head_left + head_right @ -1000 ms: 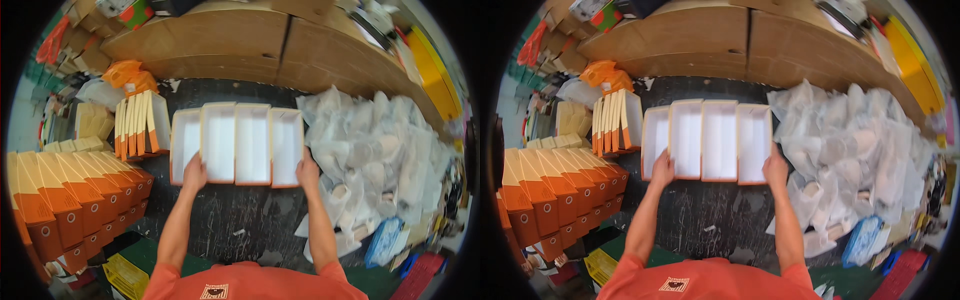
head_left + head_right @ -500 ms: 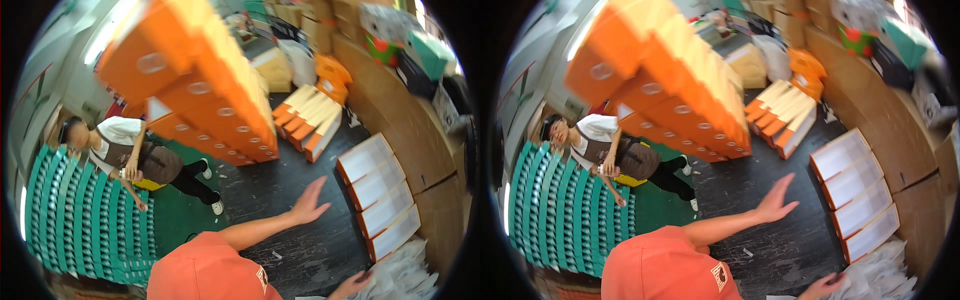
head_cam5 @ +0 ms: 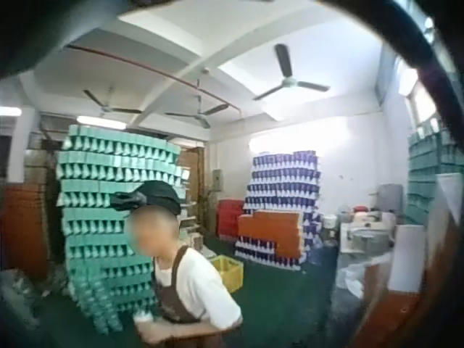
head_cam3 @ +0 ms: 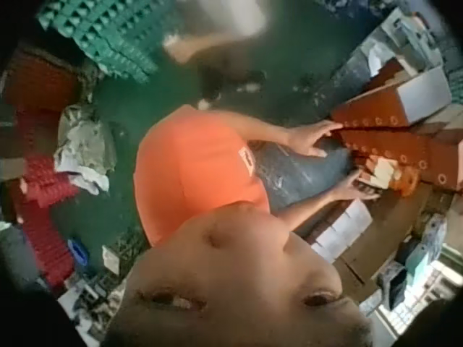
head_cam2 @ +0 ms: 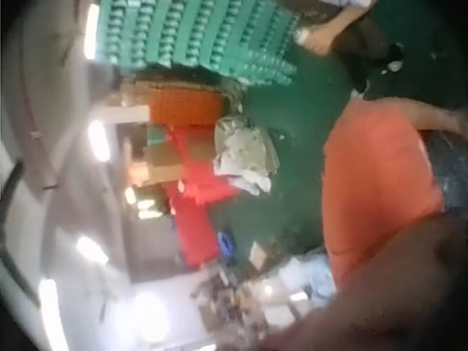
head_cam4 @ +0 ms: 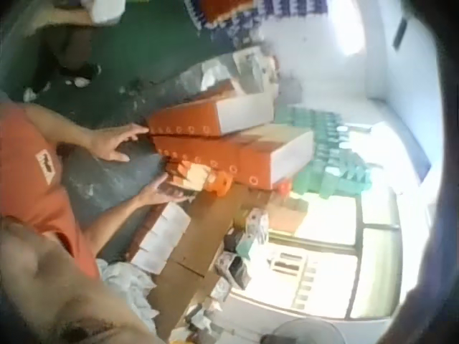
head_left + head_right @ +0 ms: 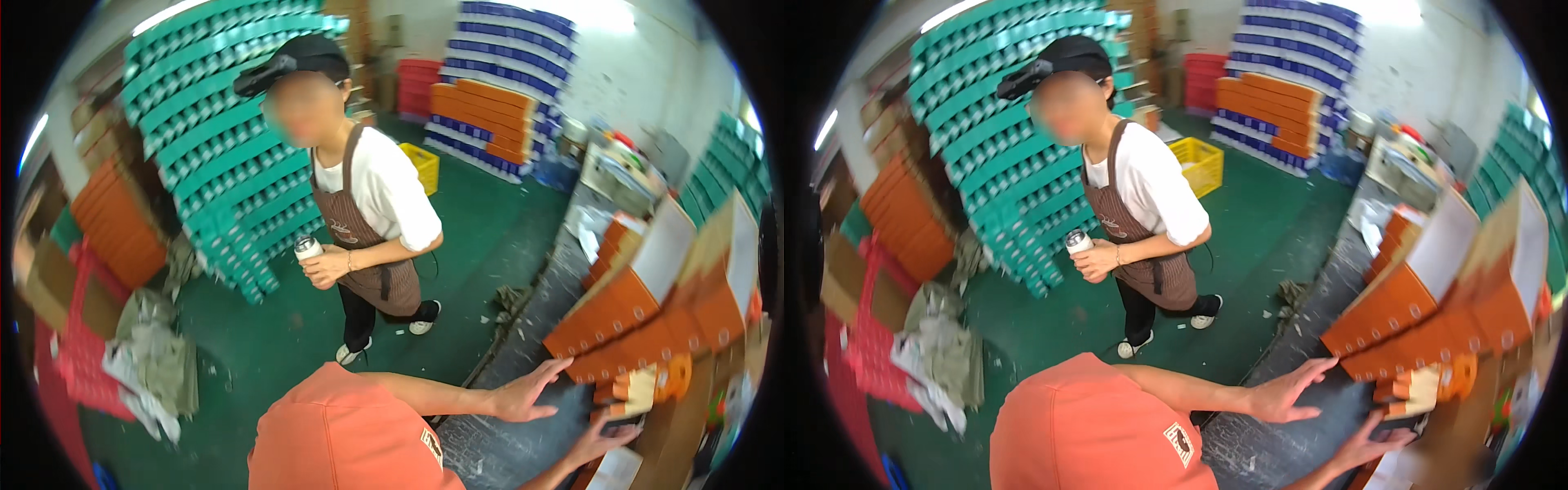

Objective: The person assembles orange shoe boxes and places them on a table. They then place small white packets and white tissue paper into each box by hand.

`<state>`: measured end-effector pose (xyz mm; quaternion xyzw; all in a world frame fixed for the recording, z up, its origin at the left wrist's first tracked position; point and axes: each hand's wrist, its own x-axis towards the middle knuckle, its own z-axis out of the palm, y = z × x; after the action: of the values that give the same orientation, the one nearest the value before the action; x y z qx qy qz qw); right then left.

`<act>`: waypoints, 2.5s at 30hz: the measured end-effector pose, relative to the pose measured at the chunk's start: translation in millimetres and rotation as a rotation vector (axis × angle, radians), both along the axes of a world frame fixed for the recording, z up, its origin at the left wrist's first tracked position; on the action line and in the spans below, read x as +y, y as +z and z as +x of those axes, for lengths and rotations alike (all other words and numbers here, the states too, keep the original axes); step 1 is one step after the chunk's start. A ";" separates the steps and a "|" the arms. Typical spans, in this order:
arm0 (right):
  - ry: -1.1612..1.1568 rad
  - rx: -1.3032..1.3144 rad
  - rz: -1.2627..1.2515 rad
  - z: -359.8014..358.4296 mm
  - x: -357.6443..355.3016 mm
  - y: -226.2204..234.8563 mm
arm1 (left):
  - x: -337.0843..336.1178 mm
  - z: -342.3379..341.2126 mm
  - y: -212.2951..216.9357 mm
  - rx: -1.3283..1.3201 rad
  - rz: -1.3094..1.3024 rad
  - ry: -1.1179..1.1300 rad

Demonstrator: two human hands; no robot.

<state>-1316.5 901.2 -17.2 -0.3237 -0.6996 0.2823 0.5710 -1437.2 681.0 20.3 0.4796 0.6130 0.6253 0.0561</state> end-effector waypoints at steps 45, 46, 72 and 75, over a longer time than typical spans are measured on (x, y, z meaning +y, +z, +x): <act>-0.389 0.335 -1.031 88.1 -338.2 -15.1 | 88.7 37.9 -130.5 -0.769 -0.585 -1.221; -0.425 0.325 -1.068 86.3 -347.9 -41.4 | 83.9 38.9 -144.1 -0.693 -0.676 -1.145; -0.941 -0.006 -0.906 184.9 -240.7 -180.4 | 98.2 -0.1 -257.3 0.424 -1.094 -0.600; -1.126 -0.046 -0.860 213.6 -251.0 -162.9 | 95.7 -12.4 -257.1 0.364 -1.149 -0.582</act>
<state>-1102.9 650.2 -180.0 -0.8389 -0.2645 0.1884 0.4367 -1449.6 776.7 -236.8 0.6174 0.6938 0.0679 0.3646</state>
